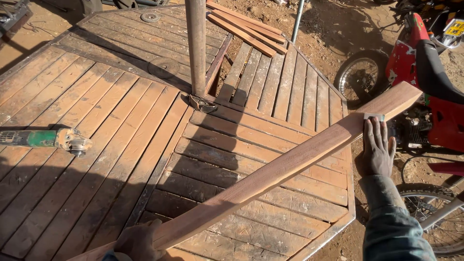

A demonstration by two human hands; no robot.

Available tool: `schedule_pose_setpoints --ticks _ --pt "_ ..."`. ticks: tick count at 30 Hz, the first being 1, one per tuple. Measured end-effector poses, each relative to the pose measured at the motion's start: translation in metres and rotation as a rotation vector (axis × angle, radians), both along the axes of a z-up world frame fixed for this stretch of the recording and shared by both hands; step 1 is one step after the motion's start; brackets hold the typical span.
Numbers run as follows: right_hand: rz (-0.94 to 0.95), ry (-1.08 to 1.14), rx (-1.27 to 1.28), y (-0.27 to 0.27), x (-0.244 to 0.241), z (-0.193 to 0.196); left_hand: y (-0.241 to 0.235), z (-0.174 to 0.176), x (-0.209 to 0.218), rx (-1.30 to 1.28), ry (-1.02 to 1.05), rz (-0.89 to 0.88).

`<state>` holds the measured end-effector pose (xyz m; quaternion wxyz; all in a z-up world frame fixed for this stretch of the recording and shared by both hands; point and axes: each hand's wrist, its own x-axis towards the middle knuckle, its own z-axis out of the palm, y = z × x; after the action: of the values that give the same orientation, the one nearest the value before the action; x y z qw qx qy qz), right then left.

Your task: Sanding a curved wooden plank by hand using sandpaper

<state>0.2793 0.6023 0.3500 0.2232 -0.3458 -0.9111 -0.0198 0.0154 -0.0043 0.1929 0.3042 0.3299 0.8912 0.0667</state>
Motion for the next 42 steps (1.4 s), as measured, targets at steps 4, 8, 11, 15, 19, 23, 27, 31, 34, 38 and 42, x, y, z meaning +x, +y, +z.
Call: schedule_pose_setpoints --ticks 4,8,11,15,19,23,27,31,34,38,42 --pt "0.024 0.03 0.035 0.051 -0.014 0.038 0.003 0.015 0.007 -0.006 -0.007 0.027" --pt "0.04 -0.025 0.011 -0.004 -0.04 0.011 -0.005 -0.016 0.002 0.073 0.042 -0.051" --pt "0.223 0.012 0.092 -0.101 -0.051 -0.044 0.0 -0.014 -0.007 0.019 0.009 -0.094" --pt "0.346 0.021 0.163 -0.232 -0.053 -0.116 -0.002 -0.043 -0.015 0.118 0.067 -0.072" --pt "0.398 -0.031 0.195 -0.296 -0.058 -0.139 0.006 -0.041 -0.026 -0.04 -0.045 -0.121" --pt "0.564 -0.073 0.261 -0.315 -0.066 -0.138 0.009 -0.042 -0.028 -0.098 -0.053 -0.151" --pt "0.559 -0.076 0.275 -0.326 -0.074 -0.13 0.007 -0.024 -0.025 -0.02 -0.127 -0.136" --pt "0.598 -0.059 0.291 -0.377 -0.087 -0.141 0.003 -0.035 -0.022 -0.044 -0.085 -0.092" --pt "0.731 -0.045 0.365 -0.417 -0.091 -0.143 -0.005 -0.05 -0.016 -0.029 -0.085 -0.108" --pt "0.921 -0.06 0.271 -0.43 -0.097 -0.138 -0.006 -0.057 -0.015 -0.02 -0.042 -0.123" --pt "0.874 -0.061 0.333 -0.379 -0.107 -0.139 -0.005 -0.043 -0.008 0.058 -0.084 -0.068"
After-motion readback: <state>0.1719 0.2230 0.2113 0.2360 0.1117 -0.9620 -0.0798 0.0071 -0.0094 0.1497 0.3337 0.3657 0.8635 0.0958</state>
